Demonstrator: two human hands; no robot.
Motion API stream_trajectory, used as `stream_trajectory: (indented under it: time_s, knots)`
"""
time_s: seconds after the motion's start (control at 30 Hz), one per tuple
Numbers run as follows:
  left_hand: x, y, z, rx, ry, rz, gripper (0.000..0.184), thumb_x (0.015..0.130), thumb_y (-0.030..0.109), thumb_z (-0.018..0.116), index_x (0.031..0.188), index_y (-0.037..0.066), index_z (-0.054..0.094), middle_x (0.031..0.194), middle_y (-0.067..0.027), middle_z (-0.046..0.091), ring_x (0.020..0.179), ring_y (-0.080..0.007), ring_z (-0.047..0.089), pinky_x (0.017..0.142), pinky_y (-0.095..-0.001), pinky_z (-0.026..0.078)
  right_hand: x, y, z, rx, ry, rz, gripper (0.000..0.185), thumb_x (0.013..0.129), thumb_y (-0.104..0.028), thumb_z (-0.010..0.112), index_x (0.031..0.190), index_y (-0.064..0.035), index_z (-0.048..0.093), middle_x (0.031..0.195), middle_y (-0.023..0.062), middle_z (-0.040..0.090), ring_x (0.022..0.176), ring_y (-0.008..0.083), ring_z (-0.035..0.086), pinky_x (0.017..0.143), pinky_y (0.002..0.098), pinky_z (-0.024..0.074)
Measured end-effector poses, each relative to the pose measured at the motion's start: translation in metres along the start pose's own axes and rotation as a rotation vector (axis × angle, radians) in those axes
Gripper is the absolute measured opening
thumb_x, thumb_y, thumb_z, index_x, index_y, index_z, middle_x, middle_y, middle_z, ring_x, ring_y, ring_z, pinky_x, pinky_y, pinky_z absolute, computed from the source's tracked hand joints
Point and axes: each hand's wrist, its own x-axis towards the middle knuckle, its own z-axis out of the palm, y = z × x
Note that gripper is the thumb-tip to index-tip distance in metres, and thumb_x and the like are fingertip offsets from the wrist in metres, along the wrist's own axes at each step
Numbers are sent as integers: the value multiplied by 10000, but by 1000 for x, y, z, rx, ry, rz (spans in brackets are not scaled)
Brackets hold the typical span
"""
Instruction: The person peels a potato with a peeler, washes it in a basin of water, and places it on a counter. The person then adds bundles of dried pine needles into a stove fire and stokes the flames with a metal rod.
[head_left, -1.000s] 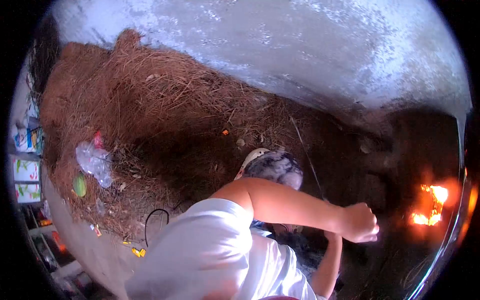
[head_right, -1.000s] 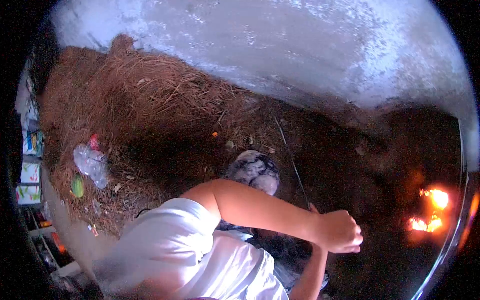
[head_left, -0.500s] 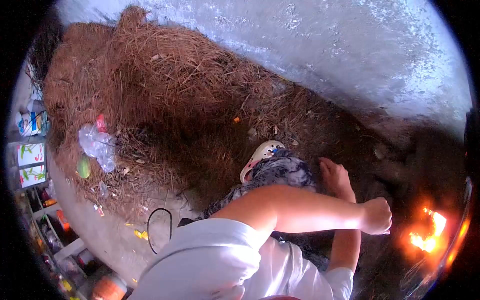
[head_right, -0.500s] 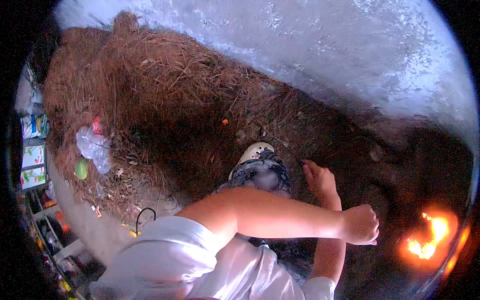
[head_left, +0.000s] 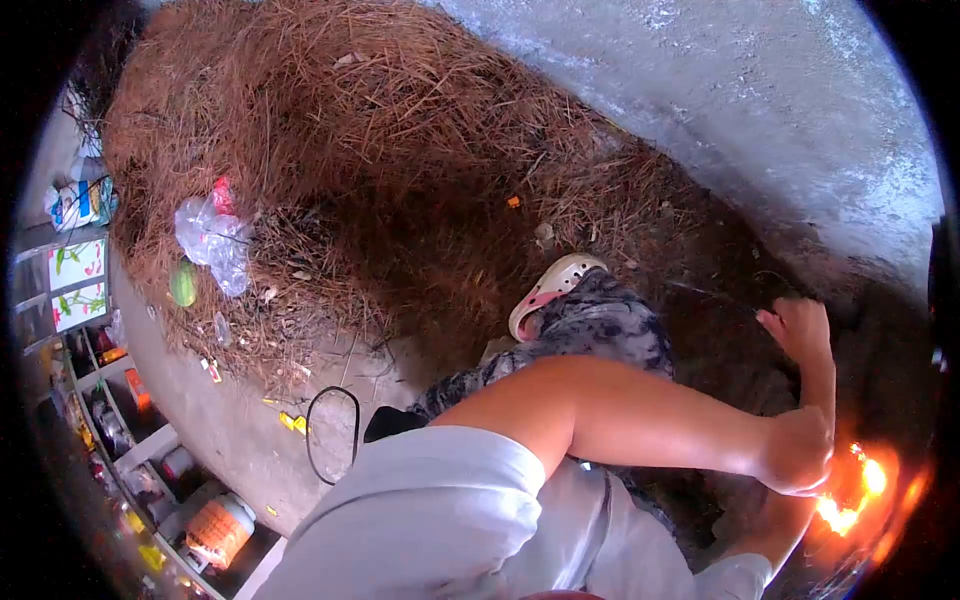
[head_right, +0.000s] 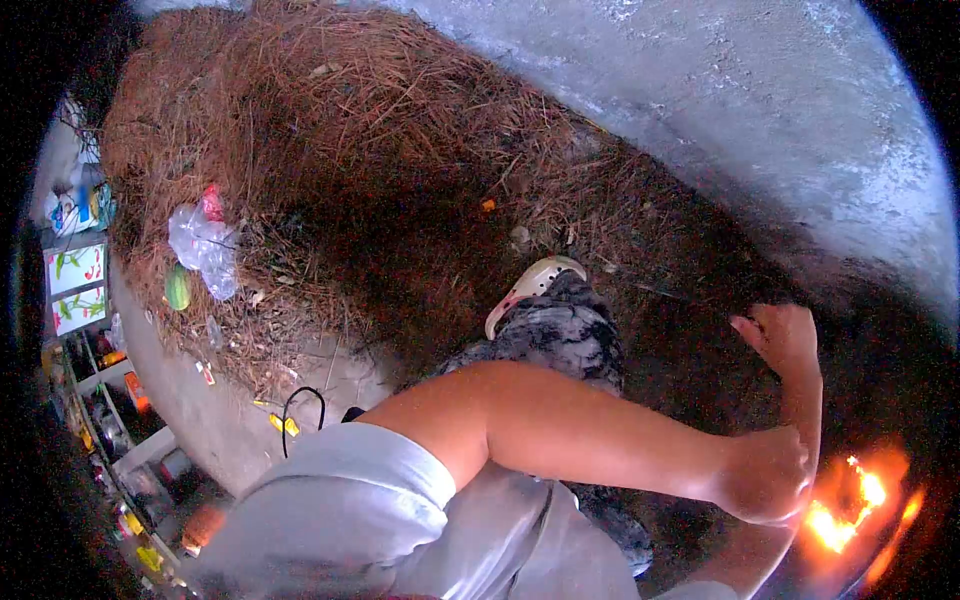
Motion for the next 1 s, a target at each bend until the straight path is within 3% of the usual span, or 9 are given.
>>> stream_trajectory:
  time_s: [0.07, 0.1, 0.17, 0.33, 0.57, 0.77, 1.0]
  knots:
    - [10, 10, 23, 31, 70, -5, 206, 732, 231, 527, 589, 88, 565, 571, -66, 567, 514, -243, 549, 492, -405, 397, 23, -10, -6, -105, -40, -101, 401, 768, -386, 588, 566, -43, 539, 531, 172, 516, 532, 366, 524, 509, 430, 412]
    - [25, 18, 65, -88, 376, -248, 198, 722, 240, 538, 588, 95, 560, 572, -60, 552, 523, -245, 528, 505, -393, 398, 37, -16, -6, -112, -58, -146, 419, 773, -411, 572, 559, -51, 544, 527, 170, 515, 532, 364, 522, 512, 434, 411]
    - [35, 18, 82, -204, 692, -495, 192, 713, 248, 548, 588, 103, 555, 573, -54, 536, 531, -246, 508, 519, -382, 398, 64, -32, -8, -120, -79, -203, 439, 777, -436, 556, 552, -60, 550, 524, 168, 513, 533, 363, 520, 516, 438, 409]
    - [42, 8, 37, -541, 458, -41, 141, 649, 241, 570, 589, 116, 550, 610, -66, 529, 568, -252, 497, 549, -399, 381, 115, -88, -20, 28, -213, -356, 523, 807, -498, 480, 586, -33, 573, 578, 166, 540, 609, 362, 542, 553, 460, 410]
    - [46, 23, 24, -528, 327, 58, 138, 671, 249, 555, 644, 116, 575, 669, -78, 552, 625, -245, 518, 562, -397, 393, 130, -146, -21, -66, -524, -383, 532, 796, -534, 472, 658, -44, 624, 661, 153, 588, 685, 350, 577, 602, 447, 443]
    - [38, 24, 10, -310, 133, 6, 151, 691, 256, 543, 691, 115, 597, 720, -89, 572, 673, -240, 535, 574, -395, 403, 118, -120, -28, -161, -454, -267, 524, 790, -548, 472, 683, -64, 641, 681, 140, 600, 698, 351, 578, 627, 445, 448]
    - [33, 29, -8, 34, -193, -65, 179, 713, 263, 528, 746, 115, 622, 780, -101, 595, 729, -233, 556, 587, -393, 416, 72, -23, -55, -128, -108, 37, 535, 808, -512, 475, 656, -12, 593, 671, 186, 562, 657, 366, 548, 584, 440, 407]
